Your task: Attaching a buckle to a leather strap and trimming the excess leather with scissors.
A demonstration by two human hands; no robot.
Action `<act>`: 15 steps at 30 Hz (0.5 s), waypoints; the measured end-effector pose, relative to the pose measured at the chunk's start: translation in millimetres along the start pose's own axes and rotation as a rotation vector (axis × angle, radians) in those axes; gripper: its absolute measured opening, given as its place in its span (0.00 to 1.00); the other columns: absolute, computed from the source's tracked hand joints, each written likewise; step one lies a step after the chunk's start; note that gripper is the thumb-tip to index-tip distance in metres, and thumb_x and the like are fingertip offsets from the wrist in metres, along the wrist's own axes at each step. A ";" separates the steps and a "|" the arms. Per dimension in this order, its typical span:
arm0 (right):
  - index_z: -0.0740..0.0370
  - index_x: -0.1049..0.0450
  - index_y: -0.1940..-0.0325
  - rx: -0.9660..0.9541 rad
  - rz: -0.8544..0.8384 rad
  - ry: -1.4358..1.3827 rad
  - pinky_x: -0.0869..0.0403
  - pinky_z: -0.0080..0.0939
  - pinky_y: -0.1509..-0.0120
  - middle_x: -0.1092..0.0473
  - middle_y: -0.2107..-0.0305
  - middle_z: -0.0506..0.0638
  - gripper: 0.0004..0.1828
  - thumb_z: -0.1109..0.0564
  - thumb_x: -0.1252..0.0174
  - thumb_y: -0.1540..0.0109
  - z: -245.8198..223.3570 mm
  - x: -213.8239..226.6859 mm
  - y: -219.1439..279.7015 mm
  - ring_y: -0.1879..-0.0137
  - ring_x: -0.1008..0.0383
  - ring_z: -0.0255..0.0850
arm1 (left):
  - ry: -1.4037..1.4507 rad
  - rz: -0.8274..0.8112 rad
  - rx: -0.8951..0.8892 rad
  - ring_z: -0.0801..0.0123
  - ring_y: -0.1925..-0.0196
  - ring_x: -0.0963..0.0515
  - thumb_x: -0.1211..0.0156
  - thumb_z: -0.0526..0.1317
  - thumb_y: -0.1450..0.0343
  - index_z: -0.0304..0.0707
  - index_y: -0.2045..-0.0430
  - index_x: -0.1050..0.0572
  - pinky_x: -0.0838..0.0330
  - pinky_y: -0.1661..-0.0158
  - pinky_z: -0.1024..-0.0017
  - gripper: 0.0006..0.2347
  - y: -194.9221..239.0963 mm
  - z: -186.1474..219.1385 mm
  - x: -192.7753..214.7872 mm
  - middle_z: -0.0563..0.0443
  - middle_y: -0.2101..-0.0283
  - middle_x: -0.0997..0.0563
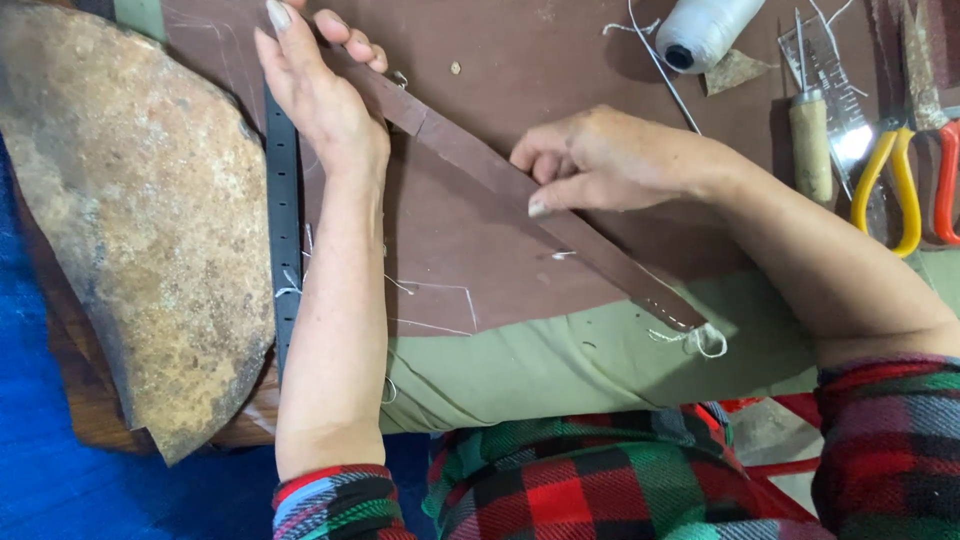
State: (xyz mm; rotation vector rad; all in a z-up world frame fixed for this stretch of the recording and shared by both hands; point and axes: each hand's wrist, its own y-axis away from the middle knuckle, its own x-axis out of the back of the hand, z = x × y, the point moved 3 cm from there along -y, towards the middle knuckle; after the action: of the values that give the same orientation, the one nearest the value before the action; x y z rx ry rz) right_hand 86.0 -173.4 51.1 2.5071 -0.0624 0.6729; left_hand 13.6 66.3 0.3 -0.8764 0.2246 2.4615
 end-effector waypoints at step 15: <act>0.64 0.22 0.53 0.628 0.479 0.595 0.25 0.39 0.70 0.33 0.64 0.54 0.09 0.69 0.38 0.36 -11.4 -62.4 55.8 0.66 0.32 0.43 | -0.147 -0.161 -0.284 0.62 0.83 0.31 0.55 0.40 0.25 0.38 0.69 0.33 0.31 0.78 0.65 0.07 -5.4 -12.7 4.3 0.43 0.84 0.29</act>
State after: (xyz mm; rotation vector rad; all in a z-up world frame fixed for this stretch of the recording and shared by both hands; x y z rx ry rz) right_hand 16.4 -221.0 56.9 2.7528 -0.2754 1.8532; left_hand 20.4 68.7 -12.2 -0.7877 -0.2443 2.4261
